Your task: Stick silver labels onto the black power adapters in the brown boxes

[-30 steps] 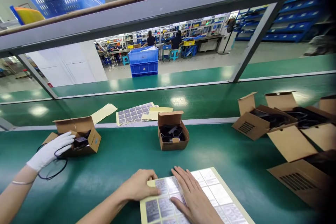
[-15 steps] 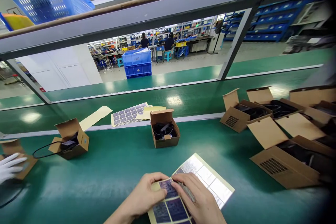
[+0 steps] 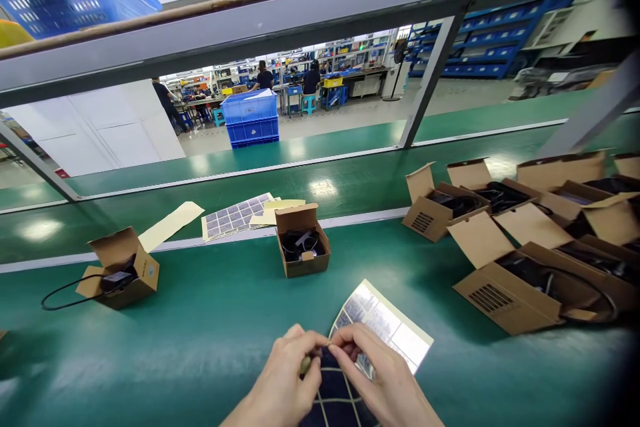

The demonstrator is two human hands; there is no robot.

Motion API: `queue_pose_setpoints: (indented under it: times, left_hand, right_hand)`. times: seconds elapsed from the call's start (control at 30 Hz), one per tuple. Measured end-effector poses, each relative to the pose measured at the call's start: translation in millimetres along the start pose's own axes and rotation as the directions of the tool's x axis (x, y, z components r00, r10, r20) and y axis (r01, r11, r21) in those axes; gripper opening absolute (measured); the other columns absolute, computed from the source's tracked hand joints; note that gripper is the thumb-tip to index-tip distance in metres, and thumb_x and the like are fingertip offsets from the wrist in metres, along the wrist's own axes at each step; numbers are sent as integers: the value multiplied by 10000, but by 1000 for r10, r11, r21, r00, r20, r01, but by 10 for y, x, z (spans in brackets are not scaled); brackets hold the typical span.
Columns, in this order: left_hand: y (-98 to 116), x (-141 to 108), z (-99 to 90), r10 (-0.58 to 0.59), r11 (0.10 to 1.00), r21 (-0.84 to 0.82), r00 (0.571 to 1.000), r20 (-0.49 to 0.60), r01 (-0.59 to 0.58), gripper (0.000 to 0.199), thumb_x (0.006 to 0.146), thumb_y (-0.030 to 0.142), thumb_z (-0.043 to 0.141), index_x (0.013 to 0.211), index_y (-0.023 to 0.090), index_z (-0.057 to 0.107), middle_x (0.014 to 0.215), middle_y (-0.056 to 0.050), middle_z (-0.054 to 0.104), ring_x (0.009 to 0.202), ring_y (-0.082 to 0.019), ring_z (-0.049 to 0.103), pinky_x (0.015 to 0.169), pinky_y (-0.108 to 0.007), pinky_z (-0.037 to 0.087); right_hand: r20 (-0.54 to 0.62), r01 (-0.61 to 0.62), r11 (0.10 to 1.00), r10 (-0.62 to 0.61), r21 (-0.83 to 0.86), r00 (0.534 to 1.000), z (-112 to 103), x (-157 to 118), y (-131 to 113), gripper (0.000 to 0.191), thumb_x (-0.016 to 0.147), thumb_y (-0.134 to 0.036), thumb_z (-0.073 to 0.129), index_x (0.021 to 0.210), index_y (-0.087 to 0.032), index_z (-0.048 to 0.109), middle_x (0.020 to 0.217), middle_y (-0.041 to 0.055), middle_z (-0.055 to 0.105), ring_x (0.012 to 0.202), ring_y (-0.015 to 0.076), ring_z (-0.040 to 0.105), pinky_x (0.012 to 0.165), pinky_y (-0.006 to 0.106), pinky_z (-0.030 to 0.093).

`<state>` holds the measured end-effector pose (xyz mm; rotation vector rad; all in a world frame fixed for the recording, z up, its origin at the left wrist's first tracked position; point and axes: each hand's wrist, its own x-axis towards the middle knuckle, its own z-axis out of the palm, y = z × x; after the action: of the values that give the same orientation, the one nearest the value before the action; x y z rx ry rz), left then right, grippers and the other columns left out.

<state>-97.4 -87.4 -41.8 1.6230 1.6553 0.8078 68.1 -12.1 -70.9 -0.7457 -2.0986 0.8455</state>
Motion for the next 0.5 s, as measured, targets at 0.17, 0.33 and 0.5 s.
queue_pose_setpoints:
  times: [0.17,0.33,0.5]
  left_hand:
    - [-12,-8,21,-101,989,-107,995,-16,99,298,834,114,522,1039,236,701,986,-22,689,986,-204,616,921,-297,414]
    - [-132,258,-2,-273,860,-369,929,249,352,370,901,468,437,788,169,623,717,-7,597,687,-153,568,697,-270,469]
    - [-338,591,7,-389,892,-96,857,338,443,341,805,483,555,651,178,557,535,41,465,478,-117,429,511,-254,409]
  right_hand:
    - [-79,175,972,-189,-159,979,12,-66,24,117,987,-174,516,922,-222,599,824,23,669,743,162,665,655,261,553]
    - [-37,355,826,-411,-439,911,215,-70,125,170,952,-61,503,1008,-169,622,839,61,710,751,197,690,675,313,563]
    - [23,548,710,-602,-442,798,266,-99,112,176,931,-49,511,956,-154,650,752,63,727,633,190,695,566,296,557]
